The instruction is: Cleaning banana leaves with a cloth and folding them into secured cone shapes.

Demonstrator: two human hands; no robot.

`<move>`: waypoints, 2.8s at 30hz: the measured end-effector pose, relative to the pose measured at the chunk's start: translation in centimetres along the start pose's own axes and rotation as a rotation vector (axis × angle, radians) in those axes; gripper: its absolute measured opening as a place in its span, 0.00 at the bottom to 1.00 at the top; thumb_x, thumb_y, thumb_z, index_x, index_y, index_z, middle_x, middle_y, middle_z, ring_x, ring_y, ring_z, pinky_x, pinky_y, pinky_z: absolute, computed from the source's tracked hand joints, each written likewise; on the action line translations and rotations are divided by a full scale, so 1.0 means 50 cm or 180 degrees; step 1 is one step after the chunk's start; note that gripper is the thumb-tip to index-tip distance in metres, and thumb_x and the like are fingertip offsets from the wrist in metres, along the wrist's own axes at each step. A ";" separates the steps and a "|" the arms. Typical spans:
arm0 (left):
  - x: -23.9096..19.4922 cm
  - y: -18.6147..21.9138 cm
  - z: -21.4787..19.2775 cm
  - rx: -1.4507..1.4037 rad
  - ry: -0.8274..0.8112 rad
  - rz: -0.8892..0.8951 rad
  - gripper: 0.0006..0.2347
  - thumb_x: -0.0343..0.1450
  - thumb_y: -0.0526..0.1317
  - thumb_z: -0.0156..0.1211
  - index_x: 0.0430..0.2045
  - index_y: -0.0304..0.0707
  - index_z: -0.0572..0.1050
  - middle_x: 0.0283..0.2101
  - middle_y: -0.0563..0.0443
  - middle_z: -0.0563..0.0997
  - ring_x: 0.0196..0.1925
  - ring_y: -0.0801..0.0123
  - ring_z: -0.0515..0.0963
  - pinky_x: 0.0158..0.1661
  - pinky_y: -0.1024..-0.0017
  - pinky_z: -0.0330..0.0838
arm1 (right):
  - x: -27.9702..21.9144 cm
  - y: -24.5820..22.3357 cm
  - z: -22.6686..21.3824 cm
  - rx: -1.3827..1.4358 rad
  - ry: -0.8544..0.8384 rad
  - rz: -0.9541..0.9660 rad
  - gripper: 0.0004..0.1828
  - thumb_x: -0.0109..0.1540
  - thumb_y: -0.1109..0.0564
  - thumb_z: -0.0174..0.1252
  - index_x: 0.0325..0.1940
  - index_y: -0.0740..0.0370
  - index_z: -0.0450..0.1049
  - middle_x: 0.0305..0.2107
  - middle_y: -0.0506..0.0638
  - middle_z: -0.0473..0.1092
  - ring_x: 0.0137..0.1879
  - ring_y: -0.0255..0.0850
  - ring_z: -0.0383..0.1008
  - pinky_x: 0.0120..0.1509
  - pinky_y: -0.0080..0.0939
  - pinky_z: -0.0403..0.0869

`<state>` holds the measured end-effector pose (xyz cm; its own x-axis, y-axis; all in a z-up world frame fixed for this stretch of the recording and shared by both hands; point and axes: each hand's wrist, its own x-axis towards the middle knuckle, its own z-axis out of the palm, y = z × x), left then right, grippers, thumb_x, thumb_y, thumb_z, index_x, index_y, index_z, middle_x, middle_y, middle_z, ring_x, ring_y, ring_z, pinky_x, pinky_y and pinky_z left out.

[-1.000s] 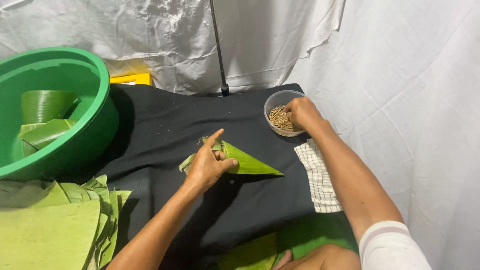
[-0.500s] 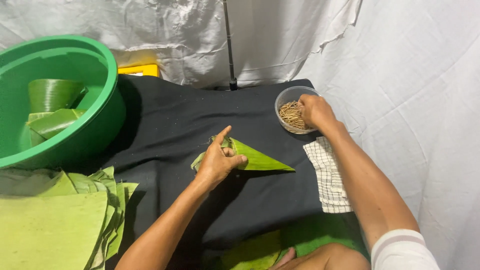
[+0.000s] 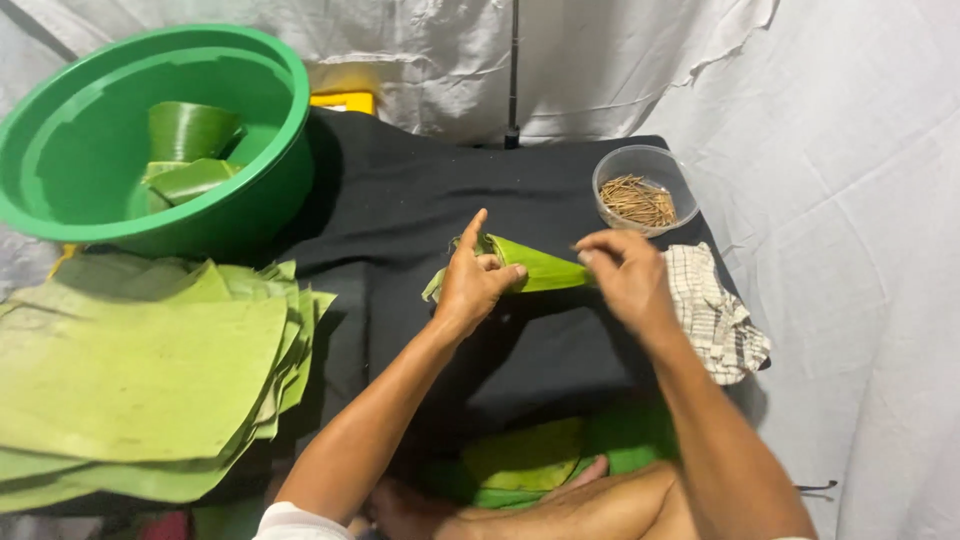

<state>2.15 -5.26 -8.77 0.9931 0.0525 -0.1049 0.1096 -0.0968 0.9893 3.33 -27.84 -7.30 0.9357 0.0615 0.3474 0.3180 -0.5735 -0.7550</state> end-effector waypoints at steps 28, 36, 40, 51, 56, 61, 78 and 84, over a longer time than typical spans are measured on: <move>-0.206 -0.061 -0.004 -0.0064 0.0411 0.1229 0.33 0.70 0.34 0.66 0.72 0.53 0.60 0.58 0.33 0.78 0.59 0.43 0.78 0.61 0.52 0.70 | -0.243 -0.128 0.147 0.0610 0.0582 0.0540 0.01 0.61 0.60 0.65 0.35 0.59 0.81 0.24 0.55 0.73 0.28 0.43 0.77 0.29 0.42 0.77; -0.194 -0.055 -0.023 -0.1033 0.0555 0.0097 0.39 0.68 0.35 0.66 0.75 0.46 0.50 0.42 0.30 0.84 0.41 0.53 0.87 0.42 0.61 0.83 | -0.250 -0.114 0.186 0.1874 0.0582 0.0887 0.07 0.63 0.66 0.62 0.45 0.71 0.80 0.27 0.57 0.73 0.30 0.39 0.77 0.33 0.38 0.83; -0.159 -0.101 -0.021 -0.1700 0.0544 0.0161 0.40 0.67 0.30 0.66 0.75 0.41 0.49 0.42 0.24 0.82 0.42 0.49 0.84 0.43 0.59 0.82 | -0.249 -0.104 0.198 0.2424 0.0561 0.1085 0.10 0.62 0.68 0.61 0.47 0.73 0.79 0.29 0.56 0.73 0.34 0.40 0.78 0.36 0.39 0.84; -0.140 -0.117 -0.026 -0.2237 0.0361 -0.0163 0.40 0.65 0.27 0.67 0.73 0.39 0.52 0.47 0.21 0.80 0.44 0.41 0.84 0.43 0.50 0.81 | -0.242 -0.049 0.211 0.3542 0.0476 0.1452 0.10 0.60 0.71 0.63 0.43 0.66 0.71 0.29 0.56 0.74 0.31 0.42 0.80 0.35 0.39 0.84; -0.142 -0.112 -0.031 -0.2210 0.0351 -0.0136 0.39 0.65 0.26 0.67 0.72 0.38 0.54 0.48 0.21 0.80 0.45 0.40 0.83 0.44 0.49 0.81 | -0.239 -0.045 0.220 0.3706 0.0487 0.1577 0.11 0.60 0.71 0.63 0.40 0.64 0.68 0.29 0.56 0.75 0.30 0.42 0.81 0.34 0.39 0.84; -0.146 -0.101 -0.037 -0.2221 0.0429 -0.0268 0.38 0.64 0.26 0.68 0.71 0.37 0.57 0.48 0.21 0.80 0.46 0.39 0.83 0.44 0.49 0.81 | -0.233 -0.057 0.218 0.3668 0.0443 0.1611 0.12 0.60 0.70 0.64 0.38 0.62 0.67 0.28 0.55 0.75 0.29 0.42 0.80 0.34 0.39 0.84; -0.156 -0.071 -0.047 -0.1680 0.0313 0.0026 0.35 0.62 0.25 0.69 0.68 0.35 0.62 0.44 0.27 0.82 0.43 0.50 0.84 0.43 0.60 0.82 | -0.222 -0.041 0.213 0.3649 0.0416 0.1805 0.20 0.56 0.70 0.68 0.32 0.56 0.62 0.24 0.55 0.76 0.25 0.47 0.81 0.28 0.42 0.83; -0.184 -0.045 -0.051 -0.1275 0.0244 0.0188 0.36 0.65 0.29 0.67 0.71 0.38 0.58 0.44 0.29 0.83 0.44 0.57 0.84 0.46 0.63 0.81 | -0.224 -0.042 0.223 0.3699 0.0430 0.2013 0.20 0.56 0.69 0.70 0.34 0.56 0.63 0.26 0.55 0.76 0.27 0.45 0.81 0.30 0.41 0.83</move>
<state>-7.33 -3.01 -9.76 0.9895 0.1339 -0.0537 0.0124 0.2920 0.9564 -6.12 -18.24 -15.82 0.9688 -0.0752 -0.2360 -0.1554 0.5576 -0.8154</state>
